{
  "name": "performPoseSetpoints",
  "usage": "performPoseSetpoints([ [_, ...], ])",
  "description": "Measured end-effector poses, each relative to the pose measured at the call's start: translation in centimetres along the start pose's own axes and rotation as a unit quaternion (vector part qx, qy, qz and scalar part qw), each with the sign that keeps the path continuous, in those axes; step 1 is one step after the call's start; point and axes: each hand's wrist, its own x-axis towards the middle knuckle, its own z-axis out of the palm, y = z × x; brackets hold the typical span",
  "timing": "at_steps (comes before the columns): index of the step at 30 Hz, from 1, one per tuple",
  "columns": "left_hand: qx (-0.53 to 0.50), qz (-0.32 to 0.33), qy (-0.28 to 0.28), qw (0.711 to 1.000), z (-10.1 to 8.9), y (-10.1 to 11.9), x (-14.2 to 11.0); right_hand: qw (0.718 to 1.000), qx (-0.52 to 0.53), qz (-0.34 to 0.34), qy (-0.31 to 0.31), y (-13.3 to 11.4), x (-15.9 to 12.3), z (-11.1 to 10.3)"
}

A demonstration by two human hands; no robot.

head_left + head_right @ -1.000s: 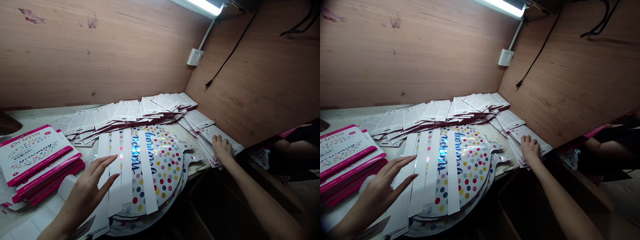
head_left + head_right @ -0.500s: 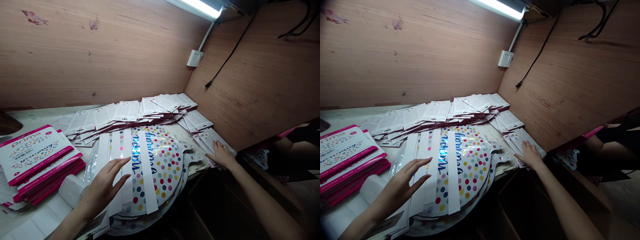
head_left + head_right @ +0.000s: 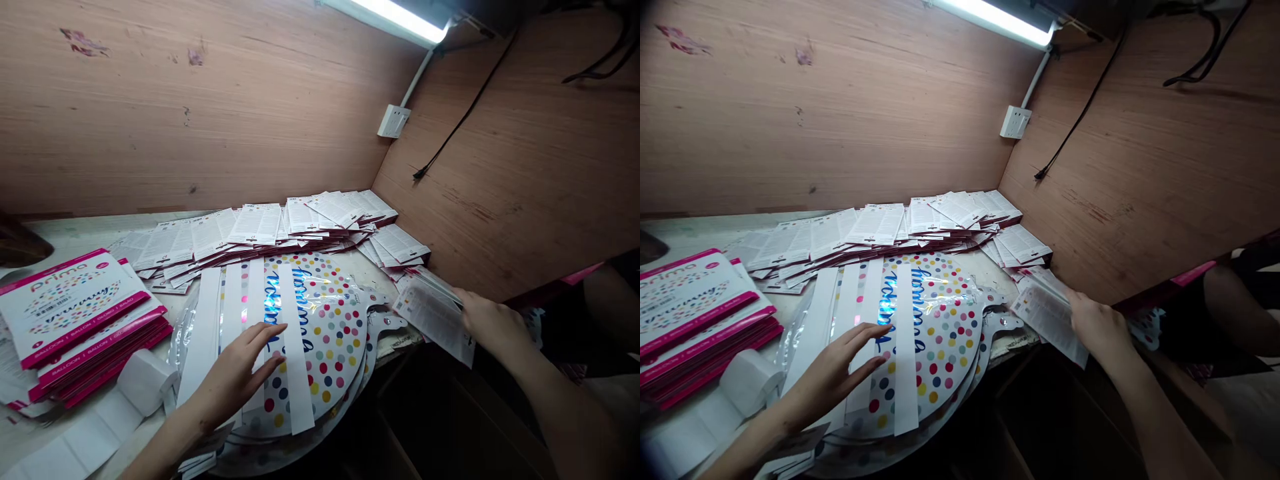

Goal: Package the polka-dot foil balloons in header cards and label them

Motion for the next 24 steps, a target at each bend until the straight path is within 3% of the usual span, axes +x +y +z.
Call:
performPoseSetpoints([
  [2,-0.037,0.008,-0.007,0.999,0.8,1.1,1.1,0.993,0.064,-0.071,0.071,-0.9,-2.2,-2.0],
  [5,-0.073,0.057,0.01,0.996,2.2,3.0,3.2,0.953,0.172,-0.202,0.146,-3.7,-4.5,-3.7],
  [9,-0.126,0.137,0.032,0.982,4.3,4.2,6.0,0.902,0.232,-0.339,0.133,-7.7,-5.1,-4.1],
  [12,-0.197,0.125,0.002,0.972,5.9,3.7,6.9,0.886,0.242,-0.382,0.101,-9.4,-4.6,-3.4],
  [15,-0.27,0.059,-0.009,0.961,7.0,2.8,6.9,0.897,0.25,-0.343,0.122,-9.5,-4.0,-2.0],
  [19,-0.334,-0.006,0.018,0.942,7.7,2.1,6.7,0.891,0.348,-0.217,0.196,-8.6,-3.8,0.7],
  [21,-0.334,-0.009,0.017,0.943,7.9,2.0,6.8,0.855,0.464,-0.129,0.192,-8.9,-4.2,2.1],
  [24,-0.312,0.014,0.007,0.95,8.5,2.0,7.0,0.747,0.647,-0.021,0.154,-10.4,-5.3,3.5],
])
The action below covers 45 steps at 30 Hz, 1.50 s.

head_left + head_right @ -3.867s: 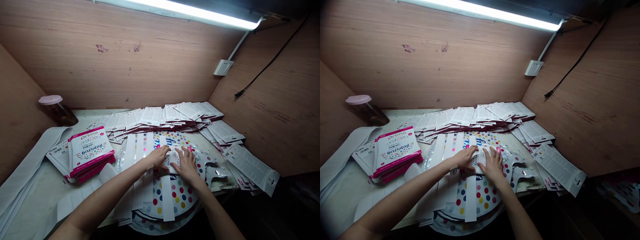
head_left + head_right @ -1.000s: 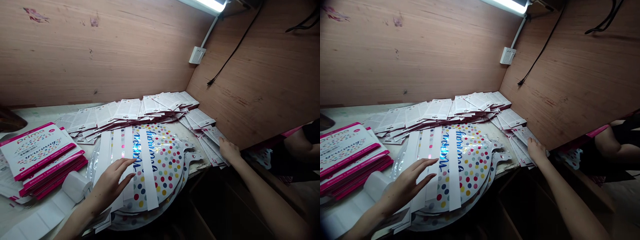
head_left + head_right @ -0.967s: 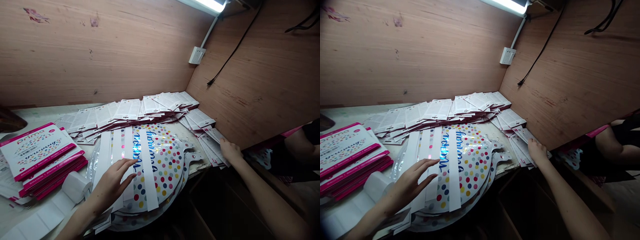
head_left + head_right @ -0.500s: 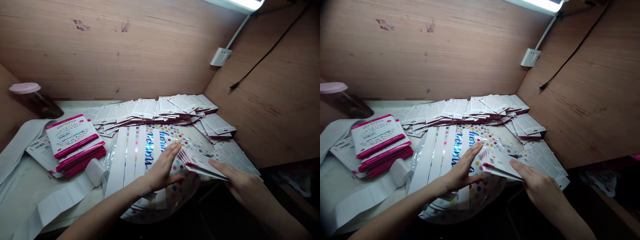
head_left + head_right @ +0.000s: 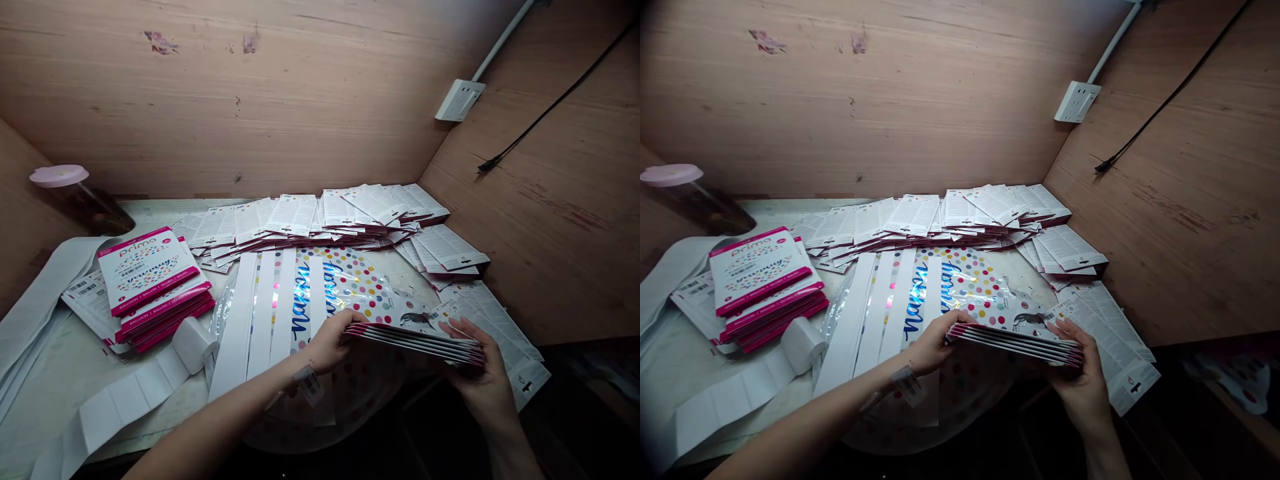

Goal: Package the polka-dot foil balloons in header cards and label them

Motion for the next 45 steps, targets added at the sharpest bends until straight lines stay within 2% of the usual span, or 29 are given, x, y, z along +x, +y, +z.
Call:
performPoseSetpoints([
  [2,0.008,0.013,-0.007,1.0,0.4,-0.5,0.1,0.996,0.088,0.022,0.019,0.1,-0.9,1.0],
  [5,-0.001,0.005,-0.011,1.0,1.1,-1.2,0.1,0.99,0.137,-0.006,0.04,0.3,-1.8,1.8],
  [7,-0.012,-0.004,-0.015,1.0,1.4,-1.3,0.1,0.986,0.163,0.001,0.039,0.7,-2.1,1.9],
  [10,-0.002,-0.03,-0.008,1.0,1.4,-0.1,0.0,0.979,0.184,0.076,0.049,1.4,-1.8,2.2],
  [13,0.009,-0.079,0.042,0.996,-0.2,2.3,-0.4,0.975,0.157,0.134,0.088,0.3,0.0,3.5],
  [14,-0.005,-0.099,0.067,0.993,-1.1,3.1,-0.7,0.973,0.163,0.145,0.076,-0.5,0.9,4.4],
  [15,-0.027,-0.121,0.092,0.988,-2.2,3.7,-1.1,0.969,0.183,0.161,0.039,-1.5,1.8,5.6],
  [18,-0.058,-0.194,0.157,0.967,-5.4,3.9,-3.1,0.935,0.238,0.225,-0.137,-3.8,4.0,10.4],
  [20,0.054,-0.235,0.214,0.947,-7.0,2.9,-4.6,0.936,0.181,0.228,-0.197,-4.0,4.7,13.6],
  [21,0.145,-0.239,0.229,0.933,-7.4,2.2,-5.3,0.945,0.139,0.217,-0.201,-3.7,4.8,15.0],
  [22,0.239,-0.225,0.217,0.919,-7.7,1.5,-5.8,0.955,0.098,0.202,-0.192,-3.2,4.8,16.0],
  [23,0.321,-0.198,0.174,0.91,-7.9,0.8,-6.1,0.964,0.065,0.187,-0.18,-2.6,4.7,16.7],
  [24,0.381,-0.163,0.107,0.904,-8.0,0.2,-6.3,0.97,0.041,0.176,-0.165,-2.1,4.6,17.2],
  [26,0.445,-0.106,-0.031,0.889,-8.0,-0.7,-6.2,0.977,0.007,0.16,-0.141,-1.6,4.6,17.5],
  [28,0.471,-0.09,-0.094,0.873,-8.0,-1.1,-5.8,0.983,-0.054,0.121,-0.131,-2.0,5.3,18.0],
  [30,0.485,-0.089,-0.1,0.864,-8.2,-1.3,-5.5,0.975,-0.145,0.049,-0.16,-3.0,7.1,19.1],
  [32,0.485,-0.081,-0.1,0.865,-8.3,-1.3,-5.3,0.953,-0.212,-0.021,-0.216,-4.0,9.8,21.2],
  [35,0.48,-0.062,-0.094,0.87,-8.5,-1.2,-5.3,0.933,-0.21,-0.058,-0.288,-4.7,14.3,24.5],
  [38,0.474,-0.046,-0.101,0.874,-8.6,-1.3,-5.1,0.92,-0.201,-0.077,-0.328,-4.9,17.1,26.1],
  [41,0.476,-0.039,-0.102,0.873,-8.6,-1.7,-5.0,0.918,-0.18,-0.106,-0.337,-5.5,16.4,24.7],
  [45,0.474,-0.038,-0.1,0.874,-8.4,-1.5,-4.9,0.923,-0.135,-0.158,-0.325,-6.2,10.2,20.6],
])
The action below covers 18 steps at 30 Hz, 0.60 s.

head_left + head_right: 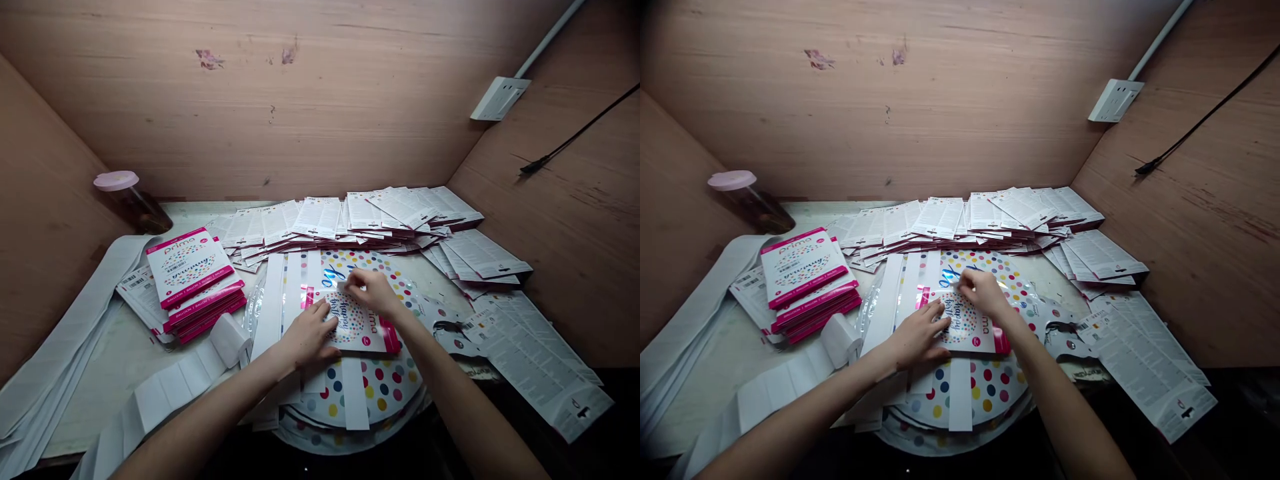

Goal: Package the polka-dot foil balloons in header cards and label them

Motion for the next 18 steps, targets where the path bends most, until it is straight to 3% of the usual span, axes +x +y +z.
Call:
performPoseSetpoints([
  [3,-0.025,-0.02,-0.014,0.999,-0.5,0.5,0.1,1.0,0.004,-0.021,0.022,-1.1,-5.3,1.9],
  [7,-0.047,-0.025,-0.029,0.998,-0.6,1.0,0.4,0.996,-0.003,-0.051,0.077,-1.3,-9.4,4.1],
  [10,-0.027,-0.011,-0.051,0.998,-0.4,1.1,0.8,0.991,-0.036,-0.103,0.078,-1.9,-12.1,3.9],
  [14,-0.001,0.001,-0.057,0.998,-0.6,1.0,1.1,0.972,-0.075,-0.221,-0.002,-3.7,-16.8,3.0],
  [18,0.019,0.026,-0.063,0.997,-0.8,0.4,1.2,0.959,-0.051,-0.279,0.012,-5.0,-19.0,2.8],
])
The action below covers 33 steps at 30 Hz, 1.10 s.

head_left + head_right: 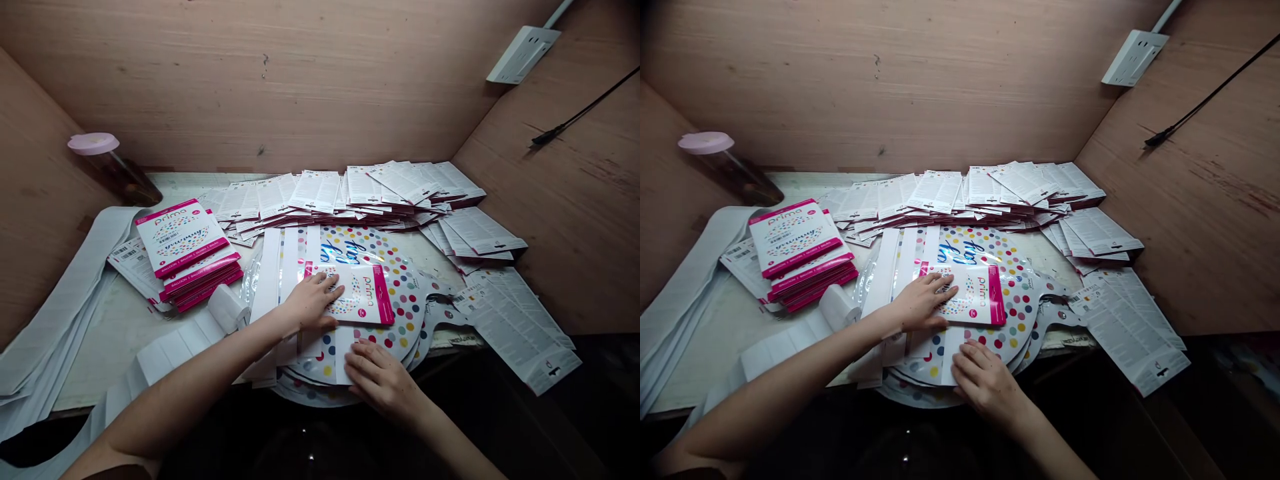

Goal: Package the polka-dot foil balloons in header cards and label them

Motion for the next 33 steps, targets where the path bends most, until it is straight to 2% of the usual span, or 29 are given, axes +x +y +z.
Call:
performPoseSetpoints([
  [2,-0.005,0.014,0.002,1.0,0.0,-0.5,0.1,0.995,0.087,0.041,0.018,0.2,0.8,-0.8],
  [5,-0.022,0.043,-0.016,0.999,-0.1,-1.1,0.4,0.968,0.188,0.155,0.057,2.3,3.5,-2.5],
  [8,-0.036,0.062,-0.033,0.997,-0.2,-1.6,0.7,0.952,0.176,0.235,0.092,6.0,6.6,-3.1],
  [10,-0.054,0.061,-0.032,0.996,-0.1,-1.8,0.8,0.949,0.152,0.263,0.082,8.7,8.2,-2.3],
  [13,-0.102,0.052,-0.007,0.993,0.3,-2.2,0.8,0.952,0.141,0.267,0.057,11.4,9.4,-0.1],
  [17,-0.143,0.05,0.026,0.988,0.9,-2.5,0.5,0.952,0.134,0.268,0.055,12.2,9.3,1.9],
  [22,-0.112,0.077,0.021,0.991,0.4,-2.7,1.1,0.954,0.126,0.266,0.05,12.1,9.0,2.0],
  [27,-0.067,0.057,-0.013,0.996,0.1,-3.1,2.0,0.956,0.127,0.259,0.045,12.3,8.9,1.8],
  [33,-0.061,0.066,-0.03,0.995,0.3,-3.4,2.4,0.958,0.113,0.26,0.05,12.2,9.0,2.4],
])
